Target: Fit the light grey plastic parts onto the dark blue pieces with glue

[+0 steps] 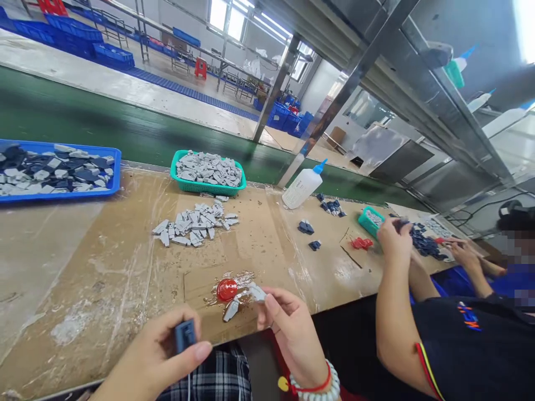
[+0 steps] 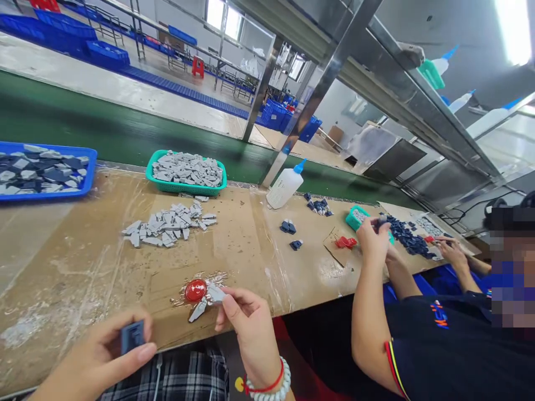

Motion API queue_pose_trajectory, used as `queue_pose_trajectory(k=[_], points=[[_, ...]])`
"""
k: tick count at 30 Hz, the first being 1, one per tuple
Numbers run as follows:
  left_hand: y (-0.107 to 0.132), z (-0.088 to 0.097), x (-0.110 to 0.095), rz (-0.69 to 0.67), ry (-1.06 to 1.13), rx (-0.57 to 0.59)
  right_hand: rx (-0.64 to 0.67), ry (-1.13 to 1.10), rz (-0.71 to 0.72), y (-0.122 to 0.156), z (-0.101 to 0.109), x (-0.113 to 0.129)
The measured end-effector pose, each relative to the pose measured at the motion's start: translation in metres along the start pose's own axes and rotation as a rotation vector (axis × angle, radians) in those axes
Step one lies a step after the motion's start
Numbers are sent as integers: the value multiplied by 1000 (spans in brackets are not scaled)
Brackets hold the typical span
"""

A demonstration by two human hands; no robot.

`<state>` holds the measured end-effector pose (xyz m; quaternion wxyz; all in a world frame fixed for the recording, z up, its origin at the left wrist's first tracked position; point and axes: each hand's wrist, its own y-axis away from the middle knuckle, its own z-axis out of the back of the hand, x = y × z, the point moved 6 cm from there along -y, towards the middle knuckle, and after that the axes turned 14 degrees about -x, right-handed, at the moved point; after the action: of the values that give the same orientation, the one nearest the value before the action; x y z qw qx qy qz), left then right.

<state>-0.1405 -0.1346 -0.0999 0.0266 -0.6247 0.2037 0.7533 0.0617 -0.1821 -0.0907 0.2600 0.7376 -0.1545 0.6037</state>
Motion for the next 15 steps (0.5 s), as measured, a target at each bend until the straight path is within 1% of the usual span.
queue_pose_trajectory(k=[1,2,3,5,7,9,12,15], points=[[-3,-9,-7,-19,14,75,9,-41,-4,3,-3,3],[-6,-16,-13,-44,31,136,17,-57,22,6,-7,7],[-8,-21,-19,-67,55,178,23,-47,78,10,-11,12],[-10,-27,-26,-96,122,211,22,38,269,20,-18,27],[-9,-30,-28,-99,184,222,20,152,502,33,-26,43],[-6,-31,-27,-100,243,215,30,227,674,43,-35,53],[-3,-30,-25,-130,292,181,36,248,799,51,-45,56],[0,-29,-26,-194,231,129,26,262,896,56,-53,50]])
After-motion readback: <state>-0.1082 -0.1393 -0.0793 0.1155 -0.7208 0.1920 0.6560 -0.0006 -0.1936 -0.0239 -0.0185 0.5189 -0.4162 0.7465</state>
